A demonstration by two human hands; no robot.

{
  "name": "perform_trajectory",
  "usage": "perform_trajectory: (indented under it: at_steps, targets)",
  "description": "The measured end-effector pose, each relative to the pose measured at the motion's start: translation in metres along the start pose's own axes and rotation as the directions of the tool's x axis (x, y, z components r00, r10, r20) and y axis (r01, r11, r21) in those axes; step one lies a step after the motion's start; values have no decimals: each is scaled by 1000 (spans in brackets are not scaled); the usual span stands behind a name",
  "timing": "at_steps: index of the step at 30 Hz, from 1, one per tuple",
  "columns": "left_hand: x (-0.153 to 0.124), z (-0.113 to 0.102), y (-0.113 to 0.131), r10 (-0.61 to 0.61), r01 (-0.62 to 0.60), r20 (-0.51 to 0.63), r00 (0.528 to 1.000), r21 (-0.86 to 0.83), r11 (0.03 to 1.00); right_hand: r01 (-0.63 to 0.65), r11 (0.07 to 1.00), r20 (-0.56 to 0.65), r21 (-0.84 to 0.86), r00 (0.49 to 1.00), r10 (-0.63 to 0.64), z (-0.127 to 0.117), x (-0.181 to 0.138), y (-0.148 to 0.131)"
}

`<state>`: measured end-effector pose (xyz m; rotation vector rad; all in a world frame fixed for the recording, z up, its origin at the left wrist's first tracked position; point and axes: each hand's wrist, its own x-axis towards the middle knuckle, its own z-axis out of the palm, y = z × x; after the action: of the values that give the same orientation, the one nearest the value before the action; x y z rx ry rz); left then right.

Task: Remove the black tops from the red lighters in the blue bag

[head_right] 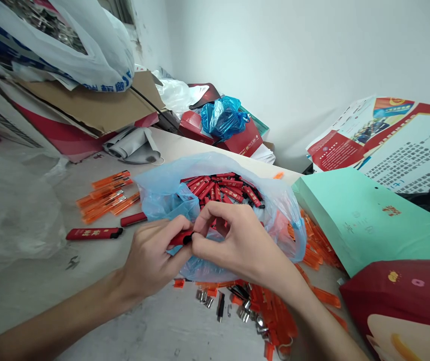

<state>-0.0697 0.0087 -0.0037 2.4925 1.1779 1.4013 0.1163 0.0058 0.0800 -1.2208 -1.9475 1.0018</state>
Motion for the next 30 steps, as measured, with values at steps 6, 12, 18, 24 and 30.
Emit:
perform_trajectory:
  at_steps: [6,12,18,24,30]
  targets:
    - [2,-1,-1,99,-97,-50,994,48,994,-22,1000,-26,-20,999,22,2,-1,-1]
    - [0,-1,3,45,-46,-29,999,-15,999,-40,999,-15,-7,999,40,3,-2,0]
    - [4,-8,12,-300,395,260,918,-525,754,-67,986,24,151,998,64,-10,1,4]
    - [7,-13,12,-341,446,295,893,-683,579,58,987,42,149,997,-65,-15,3,8]
    - [4,-13,11,-309,345,172,935,-637,689,115,985,62,131,990,-124,-15,1,5]
